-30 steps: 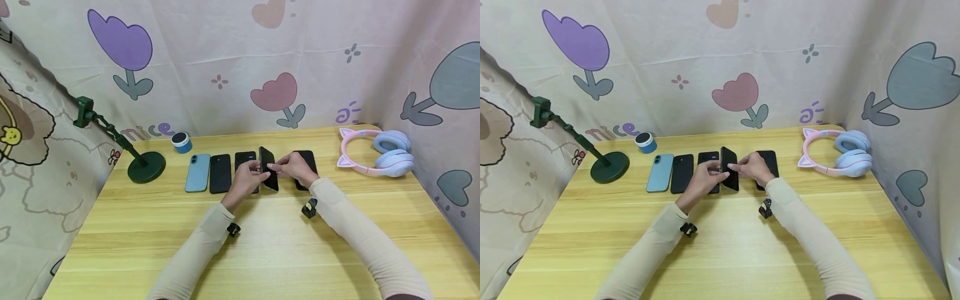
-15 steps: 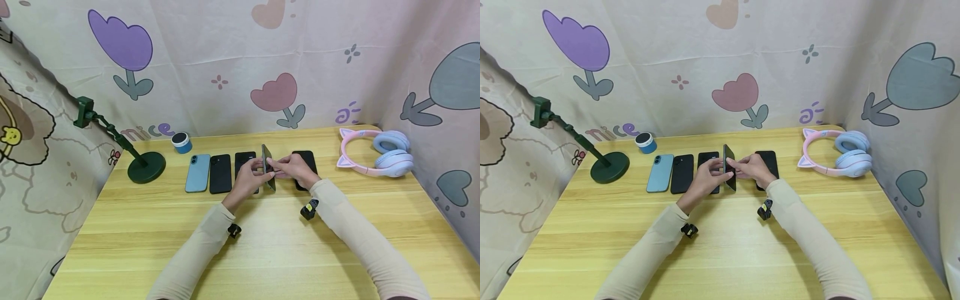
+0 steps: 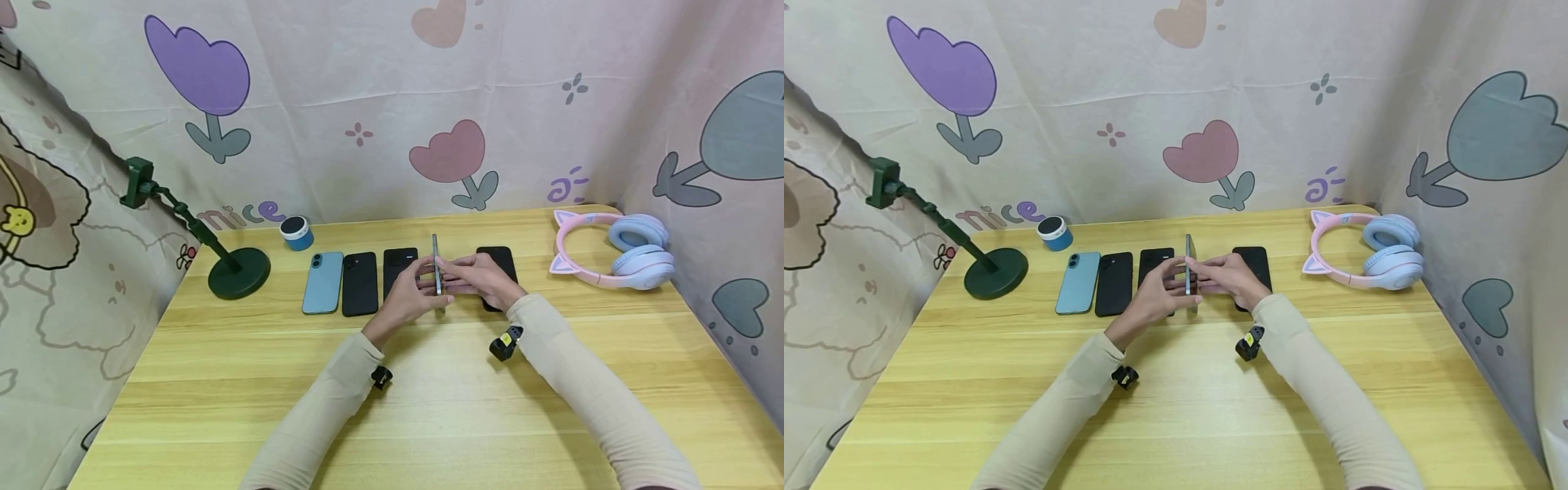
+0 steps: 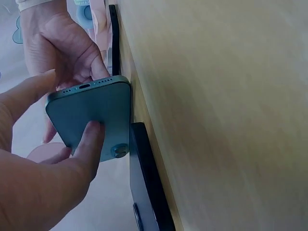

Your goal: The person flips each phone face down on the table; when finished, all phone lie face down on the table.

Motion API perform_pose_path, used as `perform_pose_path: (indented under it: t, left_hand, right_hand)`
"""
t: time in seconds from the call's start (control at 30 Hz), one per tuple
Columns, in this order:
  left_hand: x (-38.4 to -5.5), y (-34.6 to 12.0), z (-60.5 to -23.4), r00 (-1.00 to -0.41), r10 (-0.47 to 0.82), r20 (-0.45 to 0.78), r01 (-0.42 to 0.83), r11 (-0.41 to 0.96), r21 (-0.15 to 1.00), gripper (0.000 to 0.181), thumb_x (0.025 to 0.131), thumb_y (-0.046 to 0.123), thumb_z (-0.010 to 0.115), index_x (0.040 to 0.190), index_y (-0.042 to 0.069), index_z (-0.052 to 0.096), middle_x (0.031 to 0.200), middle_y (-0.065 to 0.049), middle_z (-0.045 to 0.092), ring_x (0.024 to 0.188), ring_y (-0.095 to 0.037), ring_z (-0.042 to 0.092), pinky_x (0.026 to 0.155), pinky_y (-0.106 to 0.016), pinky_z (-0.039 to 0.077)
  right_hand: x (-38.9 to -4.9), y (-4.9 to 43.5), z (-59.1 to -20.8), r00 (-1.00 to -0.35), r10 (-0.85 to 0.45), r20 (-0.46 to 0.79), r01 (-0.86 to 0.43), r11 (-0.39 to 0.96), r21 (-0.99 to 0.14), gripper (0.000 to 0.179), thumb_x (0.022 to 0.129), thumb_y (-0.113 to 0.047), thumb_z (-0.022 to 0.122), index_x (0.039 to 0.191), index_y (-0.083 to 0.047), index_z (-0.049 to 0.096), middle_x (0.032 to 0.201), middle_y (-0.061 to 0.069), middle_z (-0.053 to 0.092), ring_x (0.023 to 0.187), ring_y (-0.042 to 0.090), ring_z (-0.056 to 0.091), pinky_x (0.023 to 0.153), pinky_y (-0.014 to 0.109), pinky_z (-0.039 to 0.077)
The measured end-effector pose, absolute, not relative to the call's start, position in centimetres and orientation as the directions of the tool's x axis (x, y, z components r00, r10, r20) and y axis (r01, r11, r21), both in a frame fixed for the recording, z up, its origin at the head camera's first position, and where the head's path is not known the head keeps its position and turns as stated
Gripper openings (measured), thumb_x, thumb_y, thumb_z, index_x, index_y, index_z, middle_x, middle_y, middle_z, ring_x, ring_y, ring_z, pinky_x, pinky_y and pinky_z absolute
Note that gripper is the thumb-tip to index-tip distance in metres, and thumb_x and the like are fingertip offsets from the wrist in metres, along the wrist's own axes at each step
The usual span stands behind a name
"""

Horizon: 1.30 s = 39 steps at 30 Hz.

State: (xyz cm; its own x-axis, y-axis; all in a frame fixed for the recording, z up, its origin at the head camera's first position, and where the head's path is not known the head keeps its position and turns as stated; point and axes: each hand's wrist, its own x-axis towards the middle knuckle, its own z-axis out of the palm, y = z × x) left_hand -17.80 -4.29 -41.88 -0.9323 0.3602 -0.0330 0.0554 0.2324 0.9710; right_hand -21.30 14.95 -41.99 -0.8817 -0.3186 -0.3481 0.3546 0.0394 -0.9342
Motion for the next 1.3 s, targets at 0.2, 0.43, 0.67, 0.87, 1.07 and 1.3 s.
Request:
perform_pose_path:
  t: [0.2, 0.43, 0.67, 0.87, 1.07, 1.3]
  left_hand:
    - [-17.8, -4.4, -41.9, -0.917, 0.396, -0.044, 0.060, 0.248, 0.967, 0.083, 0.083, 0.008, 0.085, 0.153, 0.008, 0.041, 0.150, -0.014, 0.047, 0.125, -0.031, 0.059, 0.097, -0.037, 0.054]
    - [-17.8, -4.5, -42.0, -0.904, 0.425, -0.049, 0.081, 0.282, 0.956, 0.081, 0.085, 0.005, 0.082, 0.154, 0.005, 0.040, 0.155, -0.016, 0.042, 0.130, -0.035, 0.055, 0.102, -0.040, 0.050]
    - [-17.9, -4.4, -42.2, -0.906, 0.416, -0.075, 0.072, 0.325, 0.943, 0.078, 0.085, 0.008, 0.083, 0.153, 0.010, 0.044, 0.155, -0.011, 0.044, 0.129, -0.034, 0.057, 0.098, -0.041, 0.053]
    - [-18.0, -4.2, -42.4, -0.907, 0.411, -0.094, 0.061, 0.350, 0.935, 0.077, 0.086, 0.011, 0.083, 0.153, 0.008, 0.044, 0.150, -0.018, 0.049, 0.129, -0.033, 0.057, 0.096, -0.041, 0.054]
    - [-17.8, -4.0, -42.2, -0.915, 0.396, -0.084, 0.105, 0.431, 0.896, 0.074, 0.086, 0.016, 0.084, 0.150, 0.003, 0.048, 0.147, -0.018, 0.053, 0.128, -0.032, 0.057, 0.099, -0.042, 0.052]
    - [-17.6, -3.8, -42.2, -0.914, 0.403, -0.050, 0.176, 0.504, 0.845, 0.068, 0.088, 0.022, 0.082, 0.146, 0.001, 0.053, 0.153, -0.011, 0.047, 0.136, -0.031, 0.049, 0.106, -0.044, 0.047]
  right_hand:
    - [-21.2, 14.8, -41.9, -0.875, -0.339, -0.344, 0.369, -0.008, -0.930, 0.062, 0.094, -0.035, 0.075, 0.136, 0.008, 0.058, 0.134, 0.025, 0.061, 0.118, 0.032, 0.065, 0.092, 0.036, 0.055]
    - [-21.1, 15.0, -41.9, -0.873, -0.361, -0.329, 0.361, -0.025, -0.932, 0.057, 0.099, -0.031, 0.069, 0.138, 0.008, 0.055, 0.137, 0.025, 0.058, 0.122, 0.033, 0.062, 0.094, 0.035, 0.054]
    - [-20.8, 15.1, -41.8, -0.890, -0.329, -0.315, 0.349, -0.048, -0.936, 0.055, 0.099, -0.030, 0.069, 0.138, 0.007, 0.057, 0.137, 0.025, 0.059, 0.119, 0.034, 0.064, 0.092, 0.036, 0.055]
    - [-20.7, 15.2, -41.8, -0.906, -0.293, -0.306, 0.332, -0.042, -0.942, 0.052, 0.099, -0.027, 0.069, 0.137, 0.007, 0.058, 0.134, 0.026, 0.061, 0.115, 0.032, 0.066, 0.092, 0.037, 0.055]
    - [-20.7, 15.5, -42.0, -0.912, -0.267, -0.310, 0.332, -0.038, -0.943, 0.052, 0.099, -0.025, 0.069, 0.137, 0.008, 0.058, 0.133, 0.025, 0.062, 0.106, 0.025, 0.071, 0.089, 0.035, 0.057]
    - [-20.5, 15.8, -42.1, -0.920, -0.218, -0.327, 0.332, 0.012, -0.943, 0.050, 0.098, -0.026, 0.070, 0.135, 0.005, 0.061, 0.131, 0.024, 0.062, 0.099, 0.020, 0.072, 0.087, 0.033, 0.057]
